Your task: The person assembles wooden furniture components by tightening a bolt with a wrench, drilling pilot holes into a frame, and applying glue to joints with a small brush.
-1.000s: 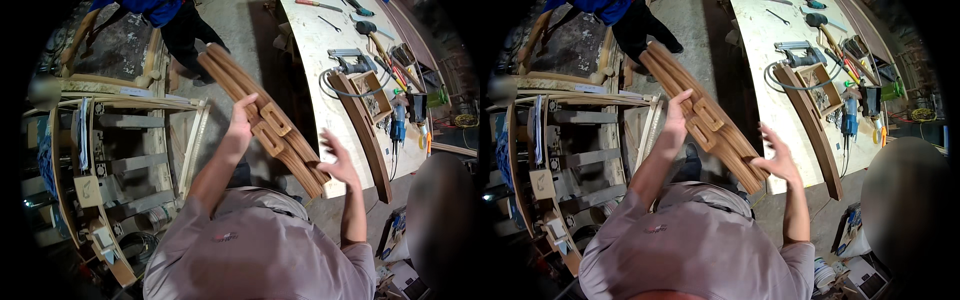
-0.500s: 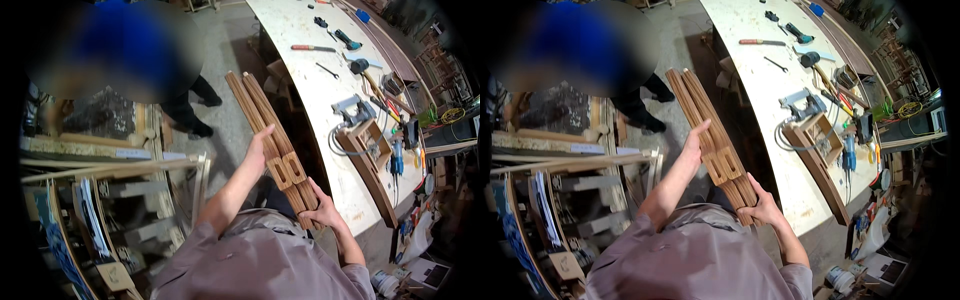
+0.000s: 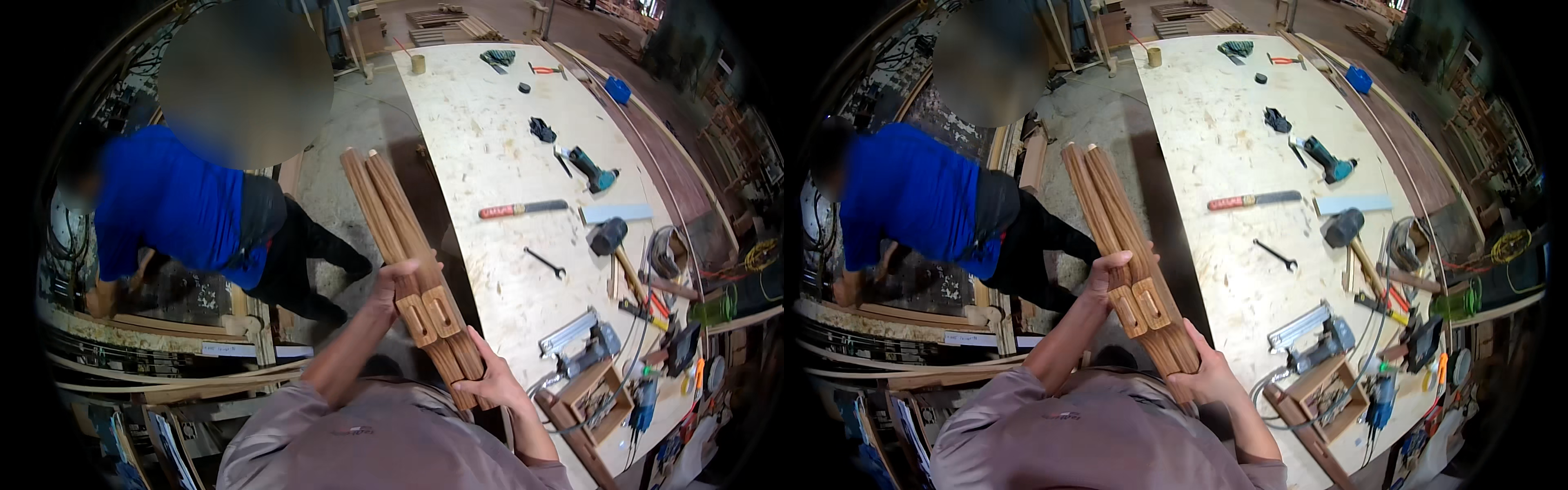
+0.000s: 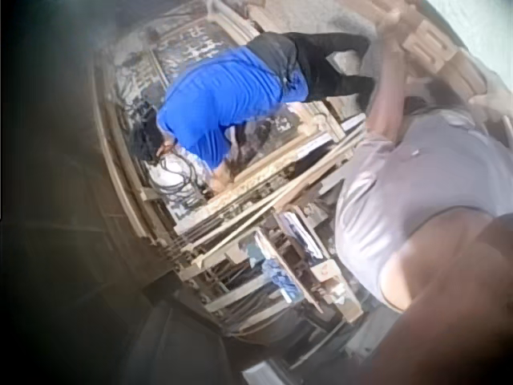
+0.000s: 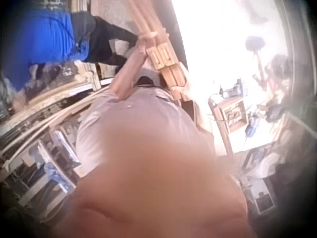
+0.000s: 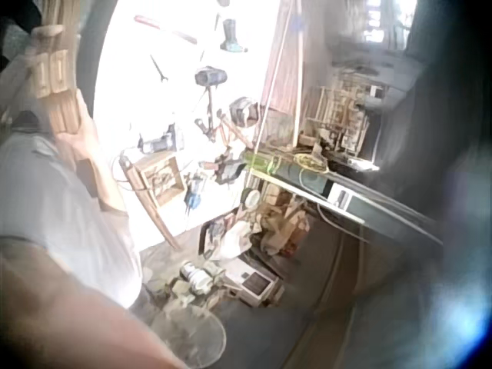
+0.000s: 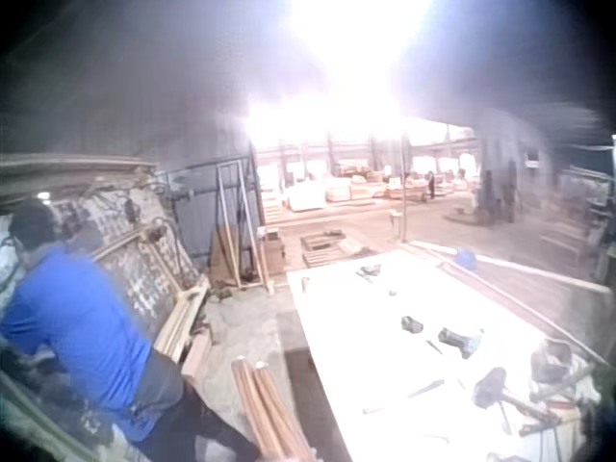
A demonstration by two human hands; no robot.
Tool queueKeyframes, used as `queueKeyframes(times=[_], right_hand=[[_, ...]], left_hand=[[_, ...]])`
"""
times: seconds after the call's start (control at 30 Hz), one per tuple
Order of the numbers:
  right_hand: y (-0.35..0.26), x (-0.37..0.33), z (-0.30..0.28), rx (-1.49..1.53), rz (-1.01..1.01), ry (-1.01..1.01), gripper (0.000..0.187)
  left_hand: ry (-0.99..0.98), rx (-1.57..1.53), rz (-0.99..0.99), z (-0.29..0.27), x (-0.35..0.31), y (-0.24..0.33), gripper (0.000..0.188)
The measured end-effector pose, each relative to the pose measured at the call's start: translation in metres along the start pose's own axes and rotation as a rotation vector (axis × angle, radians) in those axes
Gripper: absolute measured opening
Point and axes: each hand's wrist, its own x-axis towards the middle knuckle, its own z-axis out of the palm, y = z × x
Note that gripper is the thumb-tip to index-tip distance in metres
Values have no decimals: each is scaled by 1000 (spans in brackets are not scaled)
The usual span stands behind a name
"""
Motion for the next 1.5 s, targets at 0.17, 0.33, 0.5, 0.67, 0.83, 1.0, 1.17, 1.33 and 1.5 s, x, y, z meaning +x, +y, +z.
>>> queueKeyframes(times=[0.17, 0.33, 0.5, 0.67, 0.83, 1.0, 1.17, 1.33, 1.5], right_hand=[[-22, 117, -81, 97, -44, -81, 95], [-34, 295, -172, -74, -102, 436, 76], [-76, 547, -246, -398, -132, 620, 80], [-93, 857, -272, -517, -193, 622, 89], [-92, 1073, -264, -684, -184, 713, 109], [-93, 1167, -261, -589, -126, 795, 101], [-93, 1137, -249, -465, -322, 879, 84], [-90, 964, -231, -389, -606, 835, 84], [-62, 710, -216, -254, -425, 947, 80]], left_hand=[[-6, -19, 44, -12, 86, 78, 57], [-24, -68, 113, -55, 197, 162, 59], [-58, -61, 141, -109, 320, 252, 66], [64, -64, 101, -150, 413, 320, 70], [184, -77, 61, -183, 448, 368, 69], [313, -87, 130, -209, 462, 384, 66], [258, -162, 135, -221, 467, 379, 63], [246, -197, 154, -190, 448, 364, 59], [-46, -199, 68, -151, 411, 303, 56]])
